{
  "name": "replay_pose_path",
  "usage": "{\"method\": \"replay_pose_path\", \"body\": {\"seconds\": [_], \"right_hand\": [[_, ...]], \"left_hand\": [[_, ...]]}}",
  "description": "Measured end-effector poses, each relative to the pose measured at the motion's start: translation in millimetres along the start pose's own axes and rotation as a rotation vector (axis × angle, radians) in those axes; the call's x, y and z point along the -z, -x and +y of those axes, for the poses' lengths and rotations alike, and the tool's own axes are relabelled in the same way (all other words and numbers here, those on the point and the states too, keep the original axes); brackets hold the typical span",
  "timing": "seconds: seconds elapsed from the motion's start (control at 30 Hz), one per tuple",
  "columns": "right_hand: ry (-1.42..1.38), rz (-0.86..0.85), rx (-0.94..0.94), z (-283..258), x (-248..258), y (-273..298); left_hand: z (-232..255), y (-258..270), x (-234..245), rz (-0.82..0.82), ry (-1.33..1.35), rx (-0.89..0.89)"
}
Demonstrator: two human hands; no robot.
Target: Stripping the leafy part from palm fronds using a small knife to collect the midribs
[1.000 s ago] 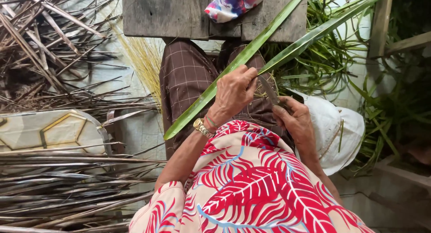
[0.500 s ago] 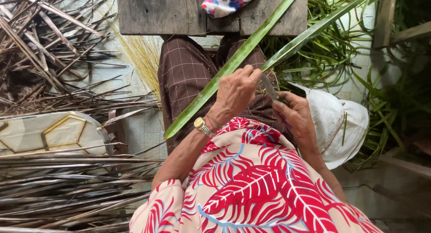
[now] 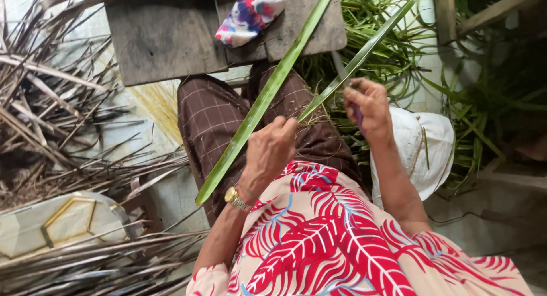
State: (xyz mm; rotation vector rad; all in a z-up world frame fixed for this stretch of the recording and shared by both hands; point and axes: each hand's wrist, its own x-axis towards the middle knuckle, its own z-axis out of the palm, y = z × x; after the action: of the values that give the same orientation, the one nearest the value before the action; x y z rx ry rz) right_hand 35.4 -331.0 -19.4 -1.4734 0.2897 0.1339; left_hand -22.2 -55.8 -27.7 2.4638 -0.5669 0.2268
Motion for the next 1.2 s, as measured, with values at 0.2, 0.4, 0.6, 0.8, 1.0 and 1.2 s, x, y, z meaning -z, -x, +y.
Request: {"method": "replay_pose_path", "body": {"seconds": [0.2, 0.4, 0.6, 0.8, 1.0, 1.2], "right_hand": [[0.000, 0.140, -0.034, -0.1, 70.0, -40.3], [-0.134, 0.299, -0.066, -18.0, 103.3, -45.2], [-0.157, 0.317, -0.038, -19.0, 146.5, -47.8], [-0.190, 0.376, -0.057, 0.8, 207.3, -62.1], [-0.157, 0.552, -0.099, 16.5, 269.4, -55.9], [-0.209, 0.756, -0.060, 54.6, 340.7, -28.9]], "left_hand": [[0.8, 28.7, 86.0, -0.076, -0.028, 0.004], [7.0, 34.5, 165.0, -0.082, 0.070, 0.104], [16.8, 28.1, 203.2, -0.064, 0.126, 0.265], [-13.0, 39.5, 209.9, -0.012, 0.169, 0.321], [-56.4, 54.9, 215.0, 0.113, 0.136, 0.419], [-74.6, 35.0, 186.4, 0.270, 0.204, 0.403]]}}
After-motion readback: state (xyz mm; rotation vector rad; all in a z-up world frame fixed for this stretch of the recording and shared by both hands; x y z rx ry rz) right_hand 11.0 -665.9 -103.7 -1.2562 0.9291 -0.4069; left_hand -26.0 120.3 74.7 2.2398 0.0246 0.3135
